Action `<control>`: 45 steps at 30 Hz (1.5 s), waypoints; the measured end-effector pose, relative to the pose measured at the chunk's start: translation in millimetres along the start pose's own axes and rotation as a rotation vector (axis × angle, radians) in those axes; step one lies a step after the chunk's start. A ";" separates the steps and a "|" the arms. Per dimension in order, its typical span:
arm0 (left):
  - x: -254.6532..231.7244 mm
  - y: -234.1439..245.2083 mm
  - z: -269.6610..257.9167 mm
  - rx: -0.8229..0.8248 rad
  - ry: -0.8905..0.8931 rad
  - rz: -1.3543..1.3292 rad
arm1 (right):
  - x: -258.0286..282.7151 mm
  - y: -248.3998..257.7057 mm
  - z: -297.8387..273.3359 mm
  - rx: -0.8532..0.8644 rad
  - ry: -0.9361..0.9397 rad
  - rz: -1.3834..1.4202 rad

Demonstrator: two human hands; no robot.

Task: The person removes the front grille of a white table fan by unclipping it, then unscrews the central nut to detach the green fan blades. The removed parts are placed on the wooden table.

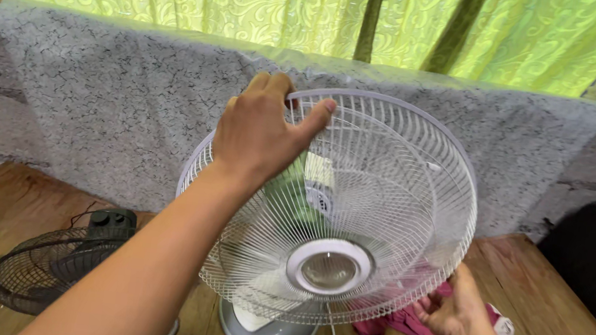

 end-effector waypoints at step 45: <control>-21.4 -214.8 -111.1 0.005 1.271 -1.886 | 319.4 29.3 -201.3 -0.426 0.758 -0.826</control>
Point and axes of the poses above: each hand's wrist, its own z-axis towards the middle knuckle, its own y-axis out of the back of the hand, x = y × z, the point moved 7 cm from there along z, towards the middle knuckle, and after that the axes turned 10 degrees about x, right-handed, at the moved point
